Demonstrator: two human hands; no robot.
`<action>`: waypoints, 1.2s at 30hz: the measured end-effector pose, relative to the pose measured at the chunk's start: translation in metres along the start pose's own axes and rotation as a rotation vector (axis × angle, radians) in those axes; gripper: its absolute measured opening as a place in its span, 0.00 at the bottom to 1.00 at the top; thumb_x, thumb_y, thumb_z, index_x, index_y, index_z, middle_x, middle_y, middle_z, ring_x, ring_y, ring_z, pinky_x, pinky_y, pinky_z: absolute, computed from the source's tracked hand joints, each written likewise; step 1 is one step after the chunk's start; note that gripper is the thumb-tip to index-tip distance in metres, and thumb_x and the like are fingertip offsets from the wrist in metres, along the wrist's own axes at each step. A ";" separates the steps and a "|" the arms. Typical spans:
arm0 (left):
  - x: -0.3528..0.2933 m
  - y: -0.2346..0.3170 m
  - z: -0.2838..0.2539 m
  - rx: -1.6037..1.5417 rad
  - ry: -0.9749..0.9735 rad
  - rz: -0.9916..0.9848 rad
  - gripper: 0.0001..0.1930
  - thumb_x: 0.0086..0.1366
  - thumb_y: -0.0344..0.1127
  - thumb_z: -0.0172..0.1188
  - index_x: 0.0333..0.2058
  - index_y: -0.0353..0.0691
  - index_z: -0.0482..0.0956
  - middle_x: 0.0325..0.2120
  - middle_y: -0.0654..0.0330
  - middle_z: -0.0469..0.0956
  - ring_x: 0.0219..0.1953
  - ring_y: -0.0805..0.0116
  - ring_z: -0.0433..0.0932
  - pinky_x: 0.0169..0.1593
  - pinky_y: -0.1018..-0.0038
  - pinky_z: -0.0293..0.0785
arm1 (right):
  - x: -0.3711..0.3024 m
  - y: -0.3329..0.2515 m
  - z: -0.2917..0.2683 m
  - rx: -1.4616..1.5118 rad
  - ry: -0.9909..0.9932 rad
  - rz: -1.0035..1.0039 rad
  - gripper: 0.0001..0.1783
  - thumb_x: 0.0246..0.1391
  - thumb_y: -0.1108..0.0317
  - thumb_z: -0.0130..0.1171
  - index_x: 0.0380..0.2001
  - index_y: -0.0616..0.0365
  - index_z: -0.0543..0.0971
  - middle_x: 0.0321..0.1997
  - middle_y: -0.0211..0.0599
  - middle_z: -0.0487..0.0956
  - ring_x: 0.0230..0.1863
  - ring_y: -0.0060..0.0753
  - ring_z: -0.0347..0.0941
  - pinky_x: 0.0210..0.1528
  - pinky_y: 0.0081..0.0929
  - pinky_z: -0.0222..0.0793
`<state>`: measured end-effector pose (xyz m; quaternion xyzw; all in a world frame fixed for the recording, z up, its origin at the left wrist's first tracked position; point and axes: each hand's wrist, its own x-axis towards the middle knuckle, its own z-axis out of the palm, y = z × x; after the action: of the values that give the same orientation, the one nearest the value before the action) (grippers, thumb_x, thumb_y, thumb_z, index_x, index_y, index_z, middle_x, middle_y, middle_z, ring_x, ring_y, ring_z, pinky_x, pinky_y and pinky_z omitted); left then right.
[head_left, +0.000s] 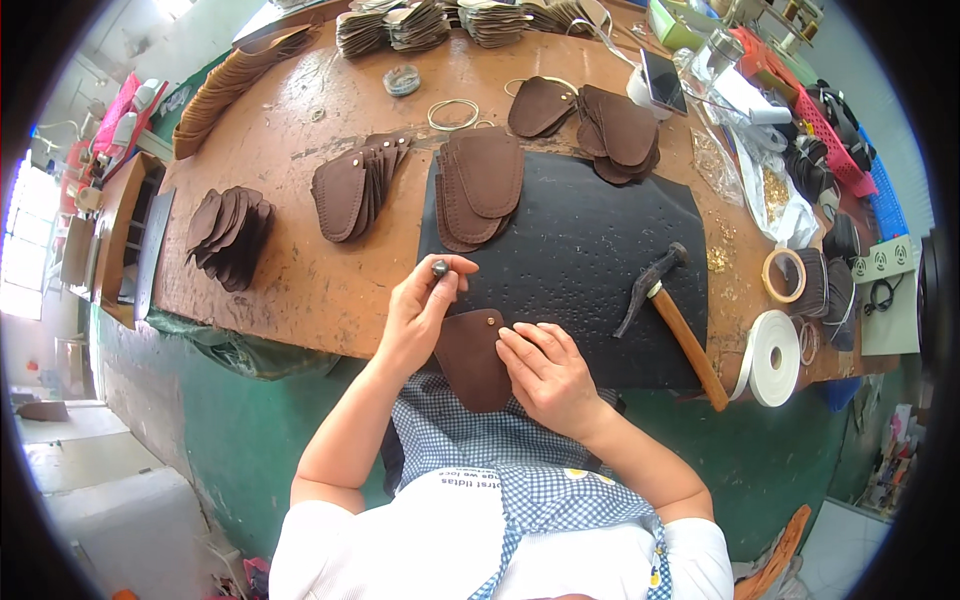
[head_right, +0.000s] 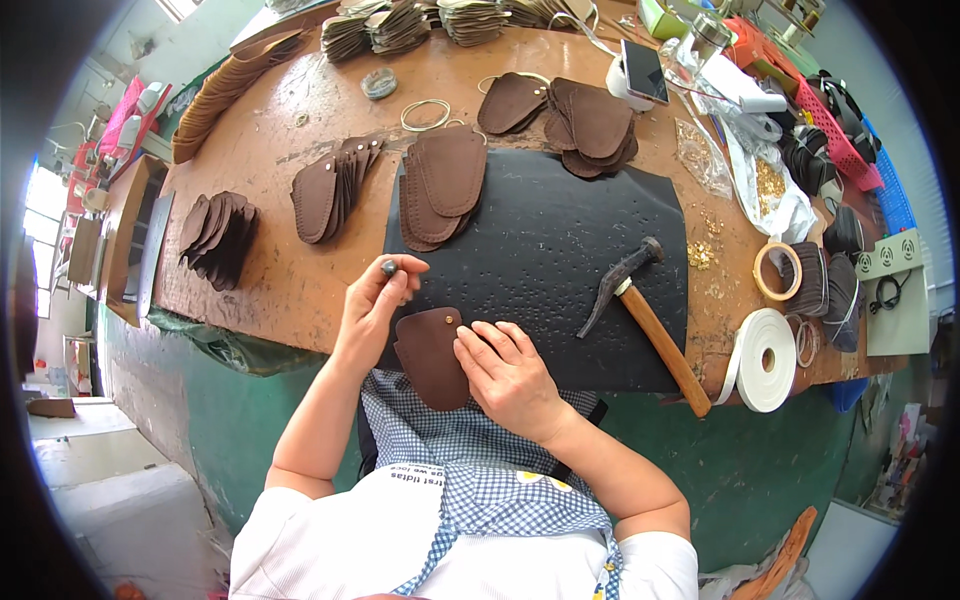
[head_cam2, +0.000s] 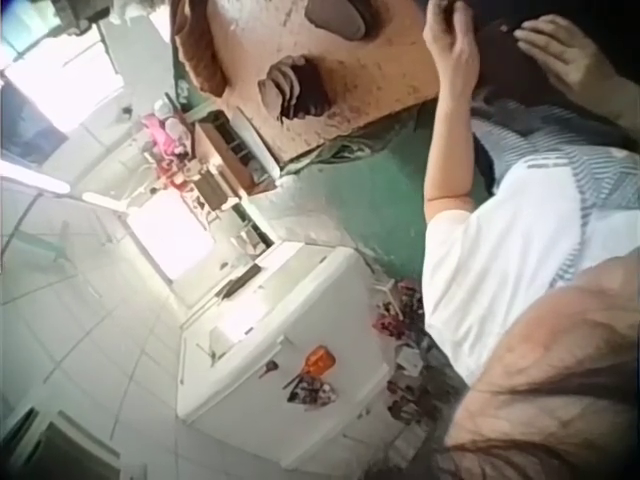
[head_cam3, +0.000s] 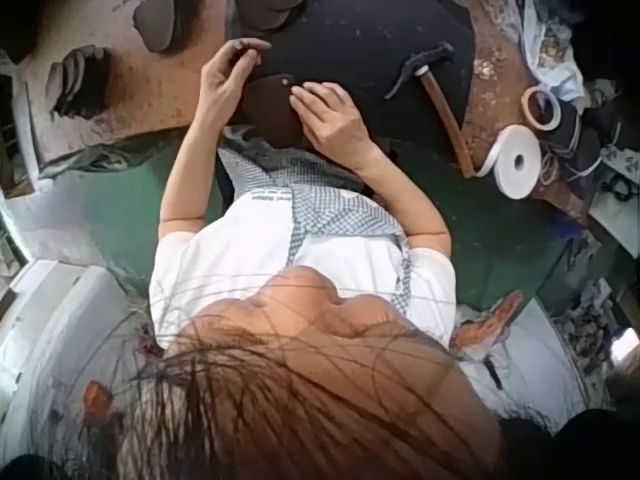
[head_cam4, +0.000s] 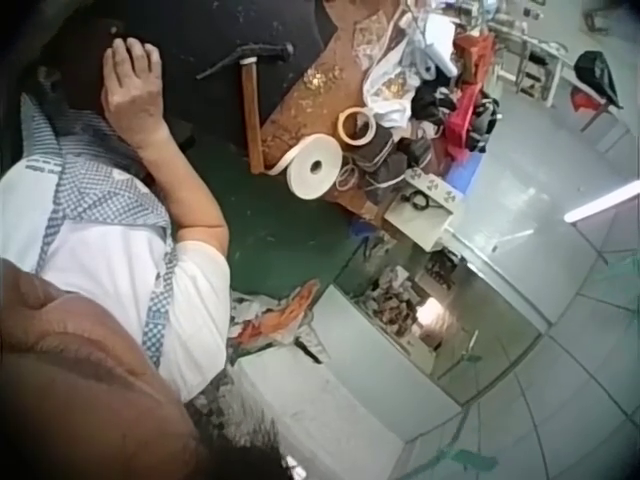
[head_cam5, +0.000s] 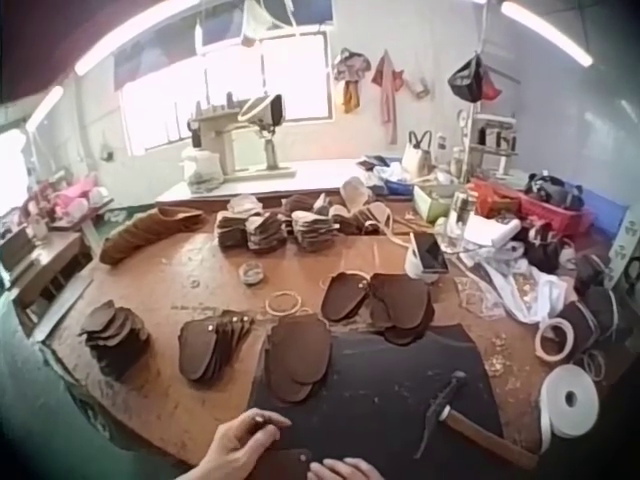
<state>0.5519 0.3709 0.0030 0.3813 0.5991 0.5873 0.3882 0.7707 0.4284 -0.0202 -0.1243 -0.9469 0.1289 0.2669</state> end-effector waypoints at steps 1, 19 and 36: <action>0.000 -0.007 0.002 0.000 0.008 0.003 0.09 0.73 0.27 0.54 0.46 0.34 0.81 0.35 0.69 0.75 0.37 0.82 0.71 0.41 0.82 0.68 | 0.000 0.000 -0.001 -0.008 -0.008 0.002 0.19 0.48 0.74 0.65 0.47 0.64 0.83 0.55 0.41 0.81 0.58 0.43 0.75 0.63 0.45 0.68; -0.028 -0.005 0.017 0.449 0.019 0.197 0.07 0.67 0.24 0.61 0.43 0.34 0.82 0.35 0.58 0.87 0.35 0.70 0.87 0.40 0.78 0.81 | -0.072 0.076 -0.105 -0.234 -0.050 0.793 0.17 0.62 0.69 0.61 0.52 0.63 0.74 0.47 0.46 0.77 0.46 0.52 0.76 0.48 0.47 0.71; -0.025 -0.013 0.022 0.702 0.025 0.354 0.07 0.65 0.30 0.66 0.42 0.39 0.83 0.31 0.57 0.86 0.31 0.61 0.86 0.35 0.73 0.82 | -0.020 0.023 -0.122 0.256 0.129 0.565 0.13 0.66 0.68 0.58 0.48 0.66 0.77 0.26 0.33 0.76 0.24 0.22 0.69 0.27 0.22 0.64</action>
<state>0.5825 0.3572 -0.0096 0.5814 0.6931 0.4090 0.1196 0.8571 0.4651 0.0641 -0.3558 -0.8322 0.3077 0.2937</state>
